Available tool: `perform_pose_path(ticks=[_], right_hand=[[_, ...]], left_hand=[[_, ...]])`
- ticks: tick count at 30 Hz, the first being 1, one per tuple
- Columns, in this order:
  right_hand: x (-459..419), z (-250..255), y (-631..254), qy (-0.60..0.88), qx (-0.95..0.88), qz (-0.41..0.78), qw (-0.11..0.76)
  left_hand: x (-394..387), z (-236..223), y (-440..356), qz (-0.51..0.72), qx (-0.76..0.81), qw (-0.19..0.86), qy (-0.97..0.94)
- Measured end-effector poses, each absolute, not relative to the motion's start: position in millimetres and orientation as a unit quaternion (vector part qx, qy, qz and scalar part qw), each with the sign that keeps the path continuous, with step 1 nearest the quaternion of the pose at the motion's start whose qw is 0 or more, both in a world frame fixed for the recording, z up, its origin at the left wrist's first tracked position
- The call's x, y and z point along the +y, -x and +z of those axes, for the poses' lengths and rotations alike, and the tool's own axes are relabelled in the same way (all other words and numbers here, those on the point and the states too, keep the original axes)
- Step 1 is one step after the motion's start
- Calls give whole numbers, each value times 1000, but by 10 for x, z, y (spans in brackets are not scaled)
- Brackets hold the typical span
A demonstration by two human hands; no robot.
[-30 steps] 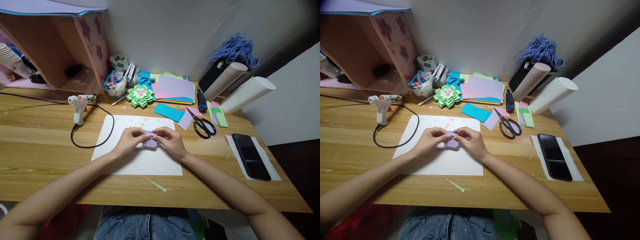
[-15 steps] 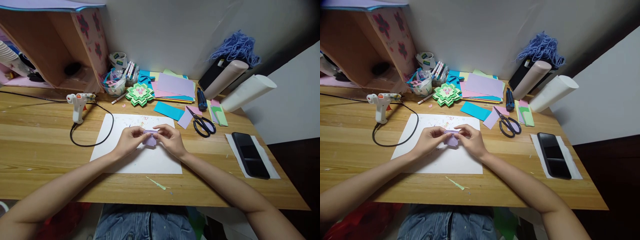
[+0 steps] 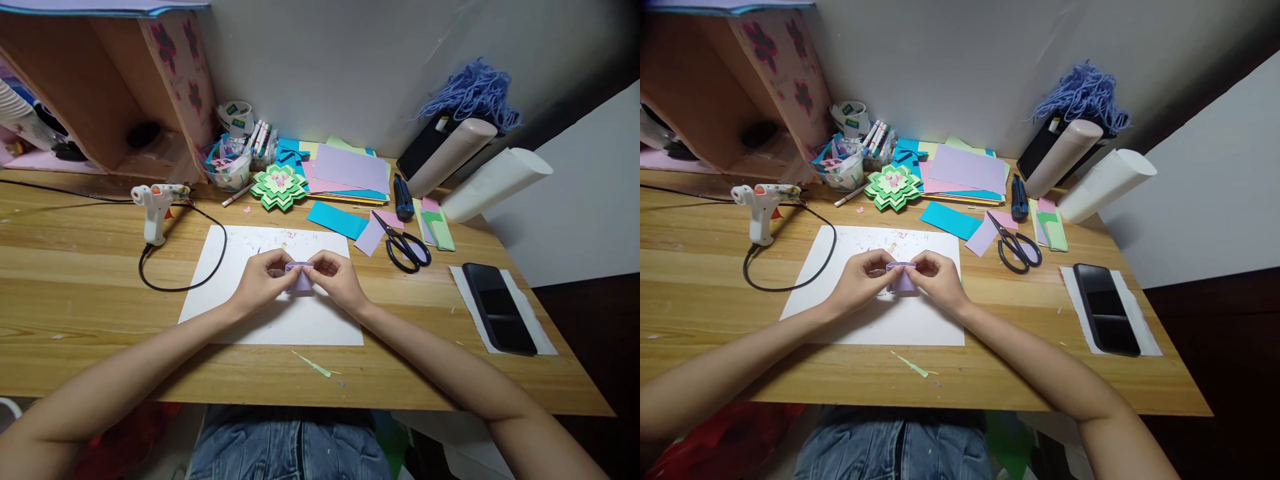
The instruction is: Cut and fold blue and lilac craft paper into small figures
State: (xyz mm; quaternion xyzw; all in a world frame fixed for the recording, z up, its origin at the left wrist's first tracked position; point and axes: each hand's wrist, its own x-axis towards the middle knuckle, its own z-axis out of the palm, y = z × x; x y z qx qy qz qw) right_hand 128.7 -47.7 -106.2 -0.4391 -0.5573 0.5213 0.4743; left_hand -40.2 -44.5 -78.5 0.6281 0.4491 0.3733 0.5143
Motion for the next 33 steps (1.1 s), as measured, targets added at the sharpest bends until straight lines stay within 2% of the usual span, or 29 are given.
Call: perform_pose_path(ticks=[13,33], right_hand=[[-453,-1030,-1322,457,-529,559,447],[-471,-1031,-1297,449,-555,546,438]], left_hand=[[-311,-861,460,343,454,597,-566],[-362,-876,427,326,454,559,-613]])
